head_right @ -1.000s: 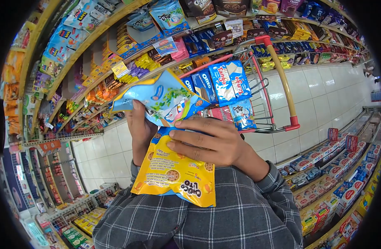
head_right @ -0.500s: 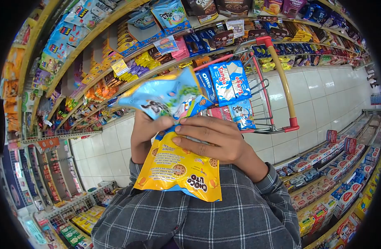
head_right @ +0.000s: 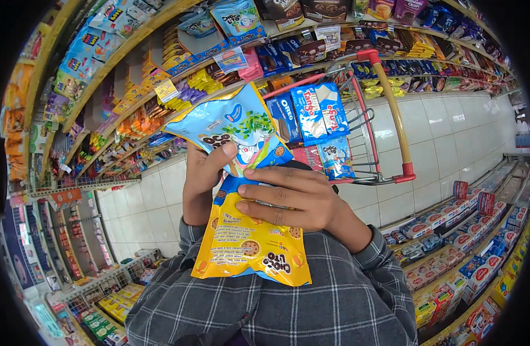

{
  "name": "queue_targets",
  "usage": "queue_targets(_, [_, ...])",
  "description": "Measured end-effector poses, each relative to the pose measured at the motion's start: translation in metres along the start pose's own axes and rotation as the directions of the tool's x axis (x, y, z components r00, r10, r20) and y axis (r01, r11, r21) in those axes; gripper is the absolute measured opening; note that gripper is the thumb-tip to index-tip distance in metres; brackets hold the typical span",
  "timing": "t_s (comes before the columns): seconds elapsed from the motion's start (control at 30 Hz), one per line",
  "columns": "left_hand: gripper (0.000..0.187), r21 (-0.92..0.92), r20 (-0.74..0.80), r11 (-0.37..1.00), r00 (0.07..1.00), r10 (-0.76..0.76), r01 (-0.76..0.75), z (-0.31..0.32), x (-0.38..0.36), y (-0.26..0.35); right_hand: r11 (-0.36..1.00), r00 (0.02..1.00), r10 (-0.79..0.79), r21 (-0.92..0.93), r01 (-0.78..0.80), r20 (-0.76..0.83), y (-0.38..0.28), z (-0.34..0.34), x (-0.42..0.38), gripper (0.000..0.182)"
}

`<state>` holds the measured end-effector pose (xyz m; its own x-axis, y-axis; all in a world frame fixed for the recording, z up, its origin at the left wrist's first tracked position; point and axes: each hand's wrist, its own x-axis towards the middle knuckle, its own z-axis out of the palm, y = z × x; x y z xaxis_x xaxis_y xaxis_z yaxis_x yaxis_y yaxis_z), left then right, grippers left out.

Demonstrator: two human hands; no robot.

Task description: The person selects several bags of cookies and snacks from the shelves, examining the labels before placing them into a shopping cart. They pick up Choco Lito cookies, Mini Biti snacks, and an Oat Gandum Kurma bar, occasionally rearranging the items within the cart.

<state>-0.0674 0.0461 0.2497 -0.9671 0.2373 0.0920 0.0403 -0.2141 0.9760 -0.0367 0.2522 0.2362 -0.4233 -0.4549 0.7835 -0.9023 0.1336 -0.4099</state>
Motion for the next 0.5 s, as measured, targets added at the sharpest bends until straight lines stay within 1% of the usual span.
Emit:
queue_targets(0.13, [0.04,-0.031,-0.039,1.0,0.999,0.001,-0.002,-0.0026,0.0011,-0.0021,0.999,0.999,-0.037,-0.013,0.037,0.004,-0.0007,0.002,0.0019,0.039])
queue_targets(0.23, [0.04,-0.013,-0.042,1.0,0.999,-0.001,0.0,-0.0025,0.0017,-0.0019,1.0,1.0,0.002,0.012,-0.002,-0.012,0.0,0.0058,-0.0006,0.039])
queue_targets(0.37, [0.039,-0.048,-0.038,0.999,0.999,0.001,-0.003,-0.0029,0.003,-0.0056,1.0,1.0,-0.002,0.01,0.002,0.002,0.0024,0.0068,0.0008,0.038])
queue_targets(0.43, [0.04,-0.033,-0.039,0.998,0.998,-0.045,0.044,-0.0053,0.0009,-0.0065,1.0,1.0,0.0,0.01,0.0,0.012,0.0023,0.0056,0.0023,0.038])
queue_targets(0.5, [0.043,0.009,-0.019,0.995,0.995,-0.096,0.096,-0.0074,-0.0004,-0.006,0.998,0.999,0.053,0.041,-0.054,0.01,0.003,0.0055,0.0028,0.038])
